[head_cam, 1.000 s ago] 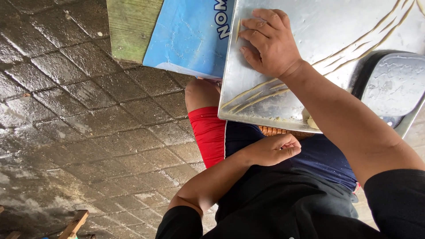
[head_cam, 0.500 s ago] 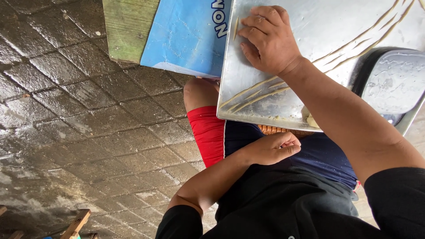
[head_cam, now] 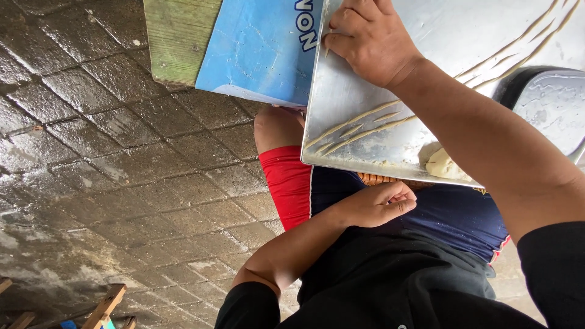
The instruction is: Rolling dough into thin strips and arranging them on a tray to form a house outline, while also weighing dough portions on a digital scale.
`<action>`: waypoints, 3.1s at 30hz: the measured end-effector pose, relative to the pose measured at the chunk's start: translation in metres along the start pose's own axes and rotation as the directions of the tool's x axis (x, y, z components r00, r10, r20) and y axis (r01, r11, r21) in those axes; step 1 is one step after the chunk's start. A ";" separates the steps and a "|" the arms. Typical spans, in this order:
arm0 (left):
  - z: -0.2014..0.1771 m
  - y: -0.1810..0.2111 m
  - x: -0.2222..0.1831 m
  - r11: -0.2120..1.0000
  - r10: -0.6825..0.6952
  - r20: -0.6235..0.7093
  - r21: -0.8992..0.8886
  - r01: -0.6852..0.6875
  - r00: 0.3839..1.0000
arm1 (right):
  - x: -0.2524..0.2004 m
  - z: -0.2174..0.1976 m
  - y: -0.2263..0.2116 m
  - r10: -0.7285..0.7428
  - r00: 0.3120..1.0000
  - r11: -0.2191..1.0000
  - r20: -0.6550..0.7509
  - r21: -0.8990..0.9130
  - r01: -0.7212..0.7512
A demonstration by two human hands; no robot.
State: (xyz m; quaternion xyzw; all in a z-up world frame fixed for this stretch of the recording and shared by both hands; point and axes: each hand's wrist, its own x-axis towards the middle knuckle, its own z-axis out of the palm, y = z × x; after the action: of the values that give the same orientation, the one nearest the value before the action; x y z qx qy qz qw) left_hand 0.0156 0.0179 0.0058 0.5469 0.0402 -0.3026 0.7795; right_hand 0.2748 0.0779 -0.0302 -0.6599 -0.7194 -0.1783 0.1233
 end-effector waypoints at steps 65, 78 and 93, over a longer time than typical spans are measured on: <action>-0.005 0.008 -0.001 0.996 -0.083 0.025 -0.019 0.083 0.996 | -0.009 -0.006 -0.011 0.000 1.000 0.974 -0.027 0.227 0.006; -0.005 0.009 0.000 0.996 -0.085 0.025 -0.020 0.085 0.996 | -0.009 -0.006 -0.010 0.012 1.000 0.970 0.000 0.242 -0.012; -0.007 0.010 0.000 0.995 -0.103 0.033 -0.006 0.103 0.994 | -0.009 -0.005 -0.011 0.008 1.000 0.972 -0.005 0.233 -0.006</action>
State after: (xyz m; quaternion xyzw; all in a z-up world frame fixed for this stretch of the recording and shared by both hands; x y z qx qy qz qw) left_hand 0.0225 0.0258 0.0109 0.5362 0.0567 -0.3511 0.7655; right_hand 0.2649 0.0665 -0.0304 -0.6428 -0.7328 -0.0939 0.2025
